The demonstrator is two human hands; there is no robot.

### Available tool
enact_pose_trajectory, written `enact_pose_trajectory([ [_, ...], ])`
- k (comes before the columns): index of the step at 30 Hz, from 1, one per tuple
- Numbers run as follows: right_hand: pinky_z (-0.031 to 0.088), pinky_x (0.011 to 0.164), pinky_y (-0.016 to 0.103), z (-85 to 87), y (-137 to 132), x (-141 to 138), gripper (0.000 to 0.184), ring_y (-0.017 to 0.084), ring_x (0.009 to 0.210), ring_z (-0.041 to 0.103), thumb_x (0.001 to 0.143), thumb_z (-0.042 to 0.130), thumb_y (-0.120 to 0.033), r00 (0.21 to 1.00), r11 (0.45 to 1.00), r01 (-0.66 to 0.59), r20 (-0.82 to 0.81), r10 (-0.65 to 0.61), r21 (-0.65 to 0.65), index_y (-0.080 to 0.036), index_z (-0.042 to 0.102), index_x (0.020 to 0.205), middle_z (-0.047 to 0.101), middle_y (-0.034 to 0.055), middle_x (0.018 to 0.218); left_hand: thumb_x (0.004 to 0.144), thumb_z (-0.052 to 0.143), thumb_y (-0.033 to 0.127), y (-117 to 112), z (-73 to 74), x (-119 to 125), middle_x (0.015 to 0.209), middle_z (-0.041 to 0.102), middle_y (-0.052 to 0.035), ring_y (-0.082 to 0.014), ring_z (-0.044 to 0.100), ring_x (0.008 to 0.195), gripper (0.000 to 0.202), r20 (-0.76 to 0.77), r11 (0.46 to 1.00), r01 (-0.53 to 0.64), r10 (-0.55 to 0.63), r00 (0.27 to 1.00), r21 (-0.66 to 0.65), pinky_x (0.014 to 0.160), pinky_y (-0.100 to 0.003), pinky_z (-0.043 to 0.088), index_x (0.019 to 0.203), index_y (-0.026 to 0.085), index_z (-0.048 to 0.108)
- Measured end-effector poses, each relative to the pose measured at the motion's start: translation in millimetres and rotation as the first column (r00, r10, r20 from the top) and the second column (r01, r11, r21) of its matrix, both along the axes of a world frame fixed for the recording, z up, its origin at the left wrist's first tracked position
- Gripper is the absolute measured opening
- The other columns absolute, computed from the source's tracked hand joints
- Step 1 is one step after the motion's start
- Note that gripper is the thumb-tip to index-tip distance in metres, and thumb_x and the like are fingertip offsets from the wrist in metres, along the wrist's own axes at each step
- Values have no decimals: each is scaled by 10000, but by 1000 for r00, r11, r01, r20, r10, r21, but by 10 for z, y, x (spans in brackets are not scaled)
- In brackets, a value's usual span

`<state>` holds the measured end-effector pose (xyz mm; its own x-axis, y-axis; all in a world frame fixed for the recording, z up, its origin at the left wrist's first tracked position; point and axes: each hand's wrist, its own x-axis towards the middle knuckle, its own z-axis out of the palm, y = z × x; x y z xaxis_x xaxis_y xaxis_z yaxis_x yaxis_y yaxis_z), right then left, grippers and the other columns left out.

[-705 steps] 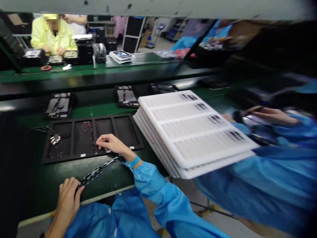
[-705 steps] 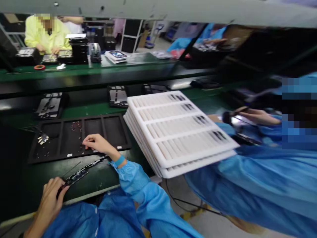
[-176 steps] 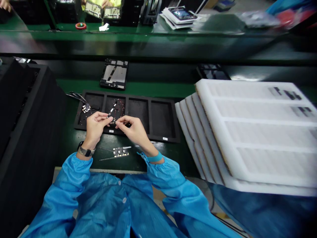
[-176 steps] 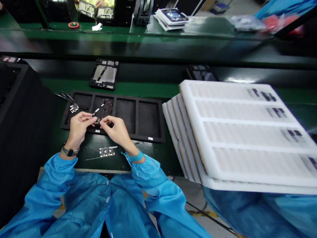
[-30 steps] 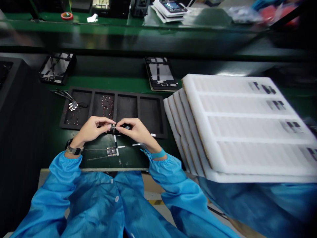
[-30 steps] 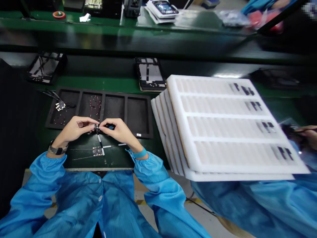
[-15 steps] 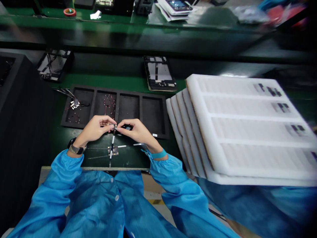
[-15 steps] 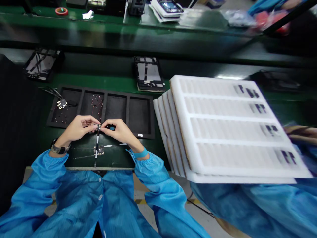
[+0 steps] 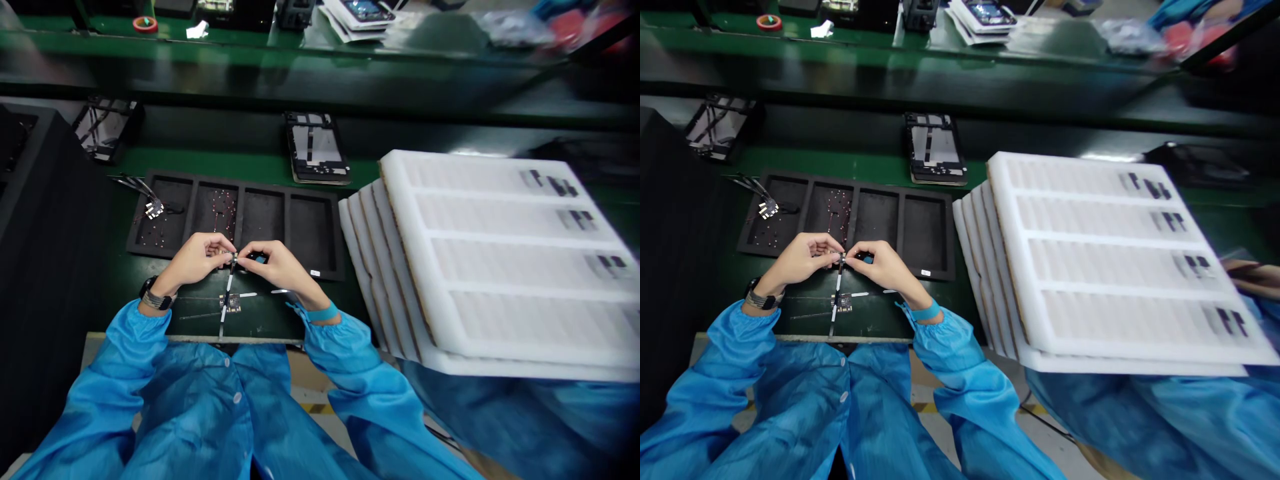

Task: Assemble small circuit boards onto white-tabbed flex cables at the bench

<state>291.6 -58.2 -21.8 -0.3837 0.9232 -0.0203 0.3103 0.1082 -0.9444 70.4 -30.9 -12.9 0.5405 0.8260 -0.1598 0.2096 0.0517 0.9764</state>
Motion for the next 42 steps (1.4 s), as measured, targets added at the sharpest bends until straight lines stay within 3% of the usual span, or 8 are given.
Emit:
enact_pose_trajectory([
  [5,506,767,314,15,-21,-11,165,208,788,698,903,718,-315,1000,1000,14,26,-14,-16,-181,779,828,793,47,816,842,741,287,-15,14,-1,734,718,-28,-148,650,665,171,-31,999,-10,11,999,39,669,-282,512,921,135,734],
  [13,515,750,312,25,8,28,229,190,725,678,881,775,-397,996,991,-37,-83,26,-131,-171,787,847,769,38,750,812,777,265,-19,22,7,709,719,-24,-135,659,636,186,63,998,8,-4,998,-55,667,-271,540,929,128,730],
  [22,501,722,302,5,17,10,242,175,693,659,869,779,-407,995,987,-51,-90,38,-153,-167,779,838,749,30,720,776,821,262,-19,-41,36,670,715,-27,-146,671,611,177,101,995,-25,34,994,-95,636,-271,552,877,138,743],
  [28,486,642,293,11,12,13,324,167,628,637,852,806,-480,993,991,-14,-115,-2,-134,-158,799,879,726,28,676,749,882,260,15,57,-89,694,754,-56,-156,695,619,219,134,988,-19,40,990,-156,640,-271,565,885,133,765],
  [31,472,605,299,37,83,80,366,170,577,623,856,803,-514,992,992,63,-102,-74,-107,-155,814,927,711,26,629,726,913,270,49,118,-232,710,763,-66,-163,704,629,241,218,977,-74,118,969,-200,621,-265,562,860,132,768],
  [36,471,660,316,81,382,49,223,198,664,663,928,738,-379,983,981,140,102,-153,131,-170,816,913,751,48,704,653,946,214,168,166,-524,728,744,-39,-132,666,618,279,465,920,-277,380,800,-275,572,-228,535,871,146,787],
  [39,488,767,328,56,584,-141,125,222,824,710,922,719,-215,933,963,-12,350,-86,268,-190,816,997,803,63,908,648,912,134,255,159,-662,767,729,-15,-102,648,658,314,594,866,-373,501,630,-334,578,-192,518,940,168,803],
  [42,485,886,338,17,775,-356,206,249,1040,699,931,709,-160,817,921,-237,577,15,310,-226,794,1107,793,71,1115,706,840,82,320,135,-742,779,709,-13,-86,628,669,252,642,826,-411,561,523,-387,578,-175,502,938,171,797],
])
